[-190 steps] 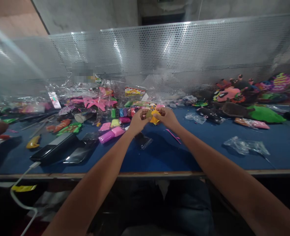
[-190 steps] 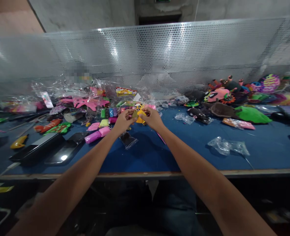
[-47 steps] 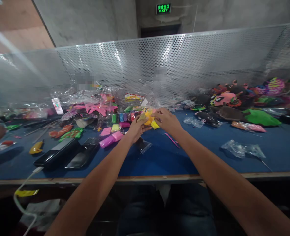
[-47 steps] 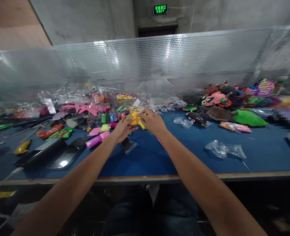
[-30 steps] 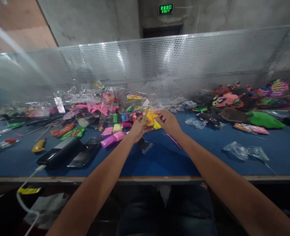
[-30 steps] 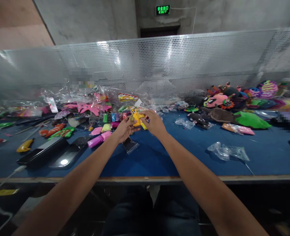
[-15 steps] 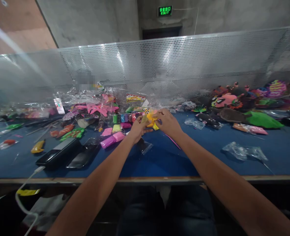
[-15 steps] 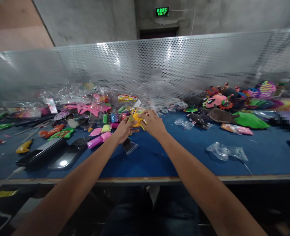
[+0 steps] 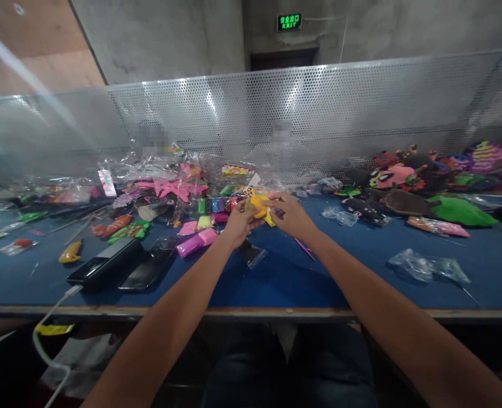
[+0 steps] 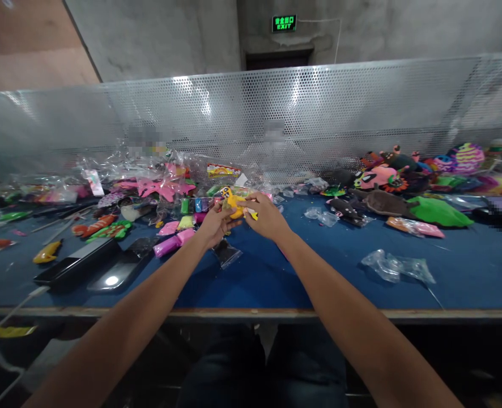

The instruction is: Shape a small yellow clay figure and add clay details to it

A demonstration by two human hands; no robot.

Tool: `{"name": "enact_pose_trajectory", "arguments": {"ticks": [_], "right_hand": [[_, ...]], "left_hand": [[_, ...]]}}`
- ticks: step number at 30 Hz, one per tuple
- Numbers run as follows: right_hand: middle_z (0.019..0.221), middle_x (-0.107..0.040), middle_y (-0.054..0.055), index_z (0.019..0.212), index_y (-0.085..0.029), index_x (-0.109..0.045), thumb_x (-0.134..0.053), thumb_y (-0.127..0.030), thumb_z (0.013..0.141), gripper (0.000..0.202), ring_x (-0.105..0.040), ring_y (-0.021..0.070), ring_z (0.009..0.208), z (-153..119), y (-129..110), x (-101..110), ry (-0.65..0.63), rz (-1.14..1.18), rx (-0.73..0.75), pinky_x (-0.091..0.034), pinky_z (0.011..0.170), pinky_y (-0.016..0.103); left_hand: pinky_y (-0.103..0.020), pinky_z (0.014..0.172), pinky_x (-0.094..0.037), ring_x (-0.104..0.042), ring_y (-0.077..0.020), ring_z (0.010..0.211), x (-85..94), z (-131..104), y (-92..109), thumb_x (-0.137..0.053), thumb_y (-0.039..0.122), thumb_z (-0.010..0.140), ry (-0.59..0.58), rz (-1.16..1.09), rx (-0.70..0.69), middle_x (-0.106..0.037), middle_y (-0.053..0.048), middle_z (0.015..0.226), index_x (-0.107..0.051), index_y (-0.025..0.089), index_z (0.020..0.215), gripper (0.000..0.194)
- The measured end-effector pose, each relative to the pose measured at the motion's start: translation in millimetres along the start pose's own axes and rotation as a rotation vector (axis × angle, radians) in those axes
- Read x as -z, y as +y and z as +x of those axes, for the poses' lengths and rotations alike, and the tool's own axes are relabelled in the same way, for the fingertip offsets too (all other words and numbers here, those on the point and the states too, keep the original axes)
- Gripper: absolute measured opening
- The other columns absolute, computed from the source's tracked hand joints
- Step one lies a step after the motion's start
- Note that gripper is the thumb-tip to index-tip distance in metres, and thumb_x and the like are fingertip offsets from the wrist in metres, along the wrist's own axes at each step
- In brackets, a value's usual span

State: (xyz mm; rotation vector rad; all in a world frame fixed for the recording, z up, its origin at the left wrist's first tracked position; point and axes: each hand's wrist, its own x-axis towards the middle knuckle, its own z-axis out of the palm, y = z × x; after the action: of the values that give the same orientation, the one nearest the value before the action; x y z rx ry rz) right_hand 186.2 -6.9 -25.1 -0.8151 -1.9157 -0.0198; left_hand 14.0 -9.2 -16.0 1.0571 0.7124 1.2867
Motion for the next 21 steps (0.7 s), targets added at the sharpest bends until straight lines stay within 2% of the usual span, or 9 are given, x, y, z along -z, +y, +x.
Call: {"name": "enact_pose_trajectory", "arguments": {"ticks": [4, 7, 11, 15, 19, 21], "right_hand": [[0.103, -0.067, 0.006, 0.122, -0.026, -0.063, -0.057, -0.021, 0.08, 0.043, -0.062, 0.0165, 0.08, 0.5, -2.4, 1.9, 0.091, 0.136, -0.158, -0.054, 0.067, 0.03], [0.093, -0.069, 0.005, 0.112, -0.021, -0.065, -0.06, -0.024, 0.077, 0.035, -0.062, 0.016, 0.074, 0.9, -1.3, -0.8, 0.099, 0.169, -0.222, -0.052, 0.063, 0.029], [0.085, -0.07, 0.004, 0.099, -0.02, -0.068, -0.058, -0.026, 0.078, 0.024, -0.062, 0.0162, 0.072, 0.9, -0.3, -4.5, 0.108, 0.145, -0.207, -0.05, 0.063, 0.029], [0.083, -0.07, 0.003, 0.097, -0.021, -0.067, -0.057, -0.024, 0.078, 0.022, -0.062, 0.0162, 0.07, 0.6, -2.9, -4.9, 0.113, 0.136, -0.199, -0.05, 0.063, 0.029], [0.083, -0.069, 0.004, 0.098, -0.021, -0.066, -0.058, -0.023, 0.075, 0.025, -0.062, 0.0166, 0.072, 0.8, -7.6, -3.7, 0.1, 0.135, -0.191, -0.05, 0.065, 0.029], [0.082, -0.069, 0.003, 0.097, -0.021, -0.066, -0.057, -0.023, 0.075, 0.024, -0.062, 0.0164, 0.072, 1.1, -8.7, -3.3, 0.106, 0.139, -0.203, -0.05, 0.064, 0.029]], "left_hand": [[-0.034, 0.073, -0.059, -0.07, -0.0152, 0.077, 0.2, -0.7, 1.5, -0.077, 0.015, 0.069, -0.016, 0.011, 0.01, -0.067, -0.002, 0.094, -0.051, 0.02, 0.102, 0.042], [-0.034, 0.072, -0.059, -0.07, -0.015, 0.075, -0.7, -2.0, 2.2, -0.074, 0.014, 0.069, -0.018, 0.022, 0.02, -0.066, -0.002, 0.094, -0.052, 0.02, 0.1, 0.039], [-0.03, 0.064, -0.057, -0.068, -0.015, 0.071, -1.6, -3.9, 3.1, -0.072, 0.016, 0.069, -0.047, 0.029, 0.033, -0.065, -0.002, 0.089, -0.052, 0.02, 0.101, 0.038], [-0.027, 0.058, -0.055, -0.067, -0.0154, 0.07, -3.1, -5.2, 3.6, -0.074, 0.026, 0.072, -0.015, 0.087, 0.013, -0.066, -0.003, 0.09, -0.052, 0.02, 0.102, 0.038], [-0.025, 0.057, -0.054, -0.067, -0.0146, 0.07, -4.2, -5.0, 2.4, -0.083, 0.025, 0.063, 0.024, 0.138, -0.022, -0.067, -0.003, 0.093, -0.052, 0.02, 0.102, 0.05], [-0.026, 0.057, -0.055, -0.068, -0.015, 0.07, -3.9, -4.4, 1.6, -0.084, 0.025, 0.064, 0.011, 0.12, -0.022, -0.068, -0.004, 0.093, -0.052, 0.02, 0.102, 0.05]]}}
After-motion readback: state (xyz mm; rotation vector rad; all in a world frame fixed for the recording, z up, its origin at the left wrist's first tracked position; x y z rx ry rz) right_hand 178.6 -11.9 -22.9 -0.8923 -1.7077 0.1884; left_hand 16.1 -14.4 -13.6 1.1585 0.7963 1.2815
